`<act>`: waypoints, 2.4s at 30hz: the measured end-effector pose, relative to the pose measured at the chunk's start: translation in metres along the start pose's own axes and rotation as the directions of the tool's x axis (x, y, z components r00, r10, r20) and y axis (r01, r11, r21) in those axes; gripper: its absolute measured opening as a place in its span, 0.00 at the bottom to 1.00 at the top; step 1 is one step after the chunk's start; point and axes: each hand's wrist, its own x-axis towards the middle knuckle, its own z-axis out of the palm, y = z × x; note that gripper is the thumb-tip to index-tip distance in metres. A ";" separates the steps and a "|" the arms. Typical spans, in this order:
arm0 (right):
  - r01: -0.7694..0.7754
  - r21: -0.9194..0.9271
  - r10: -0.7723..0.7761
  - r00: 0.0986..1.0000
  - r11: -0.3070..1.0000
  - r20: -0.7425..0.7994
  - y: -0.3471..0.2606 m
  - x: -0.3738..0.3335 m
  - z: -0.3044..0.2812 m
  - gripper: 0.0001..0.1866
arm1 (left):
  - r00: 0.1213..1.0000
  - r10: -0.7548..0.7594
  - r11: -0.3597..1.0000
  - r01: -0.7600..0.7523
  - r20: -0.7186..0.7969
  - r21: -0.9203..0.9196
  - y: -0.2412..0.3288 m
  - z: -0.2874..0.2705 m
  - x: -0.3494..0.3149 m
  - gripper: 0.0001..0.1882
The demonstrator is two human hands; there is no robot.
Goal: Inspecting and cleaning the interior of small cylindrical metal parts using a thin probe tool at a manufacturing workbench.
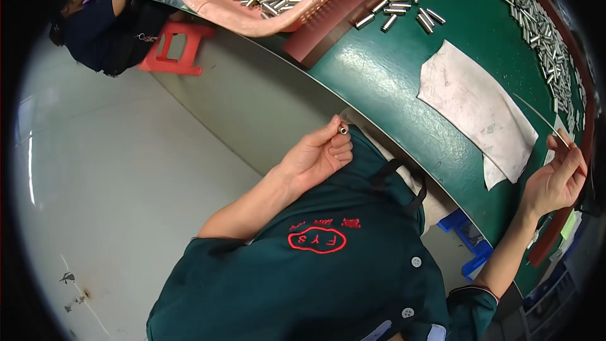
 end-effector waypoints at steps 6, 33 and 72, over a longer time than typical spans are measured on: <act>-0.020 0.006 0.020 1.000 1.000 -0.021 0.000 0.000 -0.001 0.09 | 1.000 0.001 1.000 -0.002 0.009 0.030 -0.002 -0.002 0.004 0.11; 0.001 -0.004 -0.001 0.999 1.000 -0.052 -0.007 0.002 0.003 0.10 | 0.982 0.025 0.999 -0.030 -0.186 -0.021 -0.002 0.000 0.004 0.10; -0.312 0.442 0.462 0.840 0.841 -0.286 -0.001 0.032 -0.020 0.12 | 0.941 -0.097 0.740 -0.149 0.323 0.656 -0.044 0.232 0.144 0.11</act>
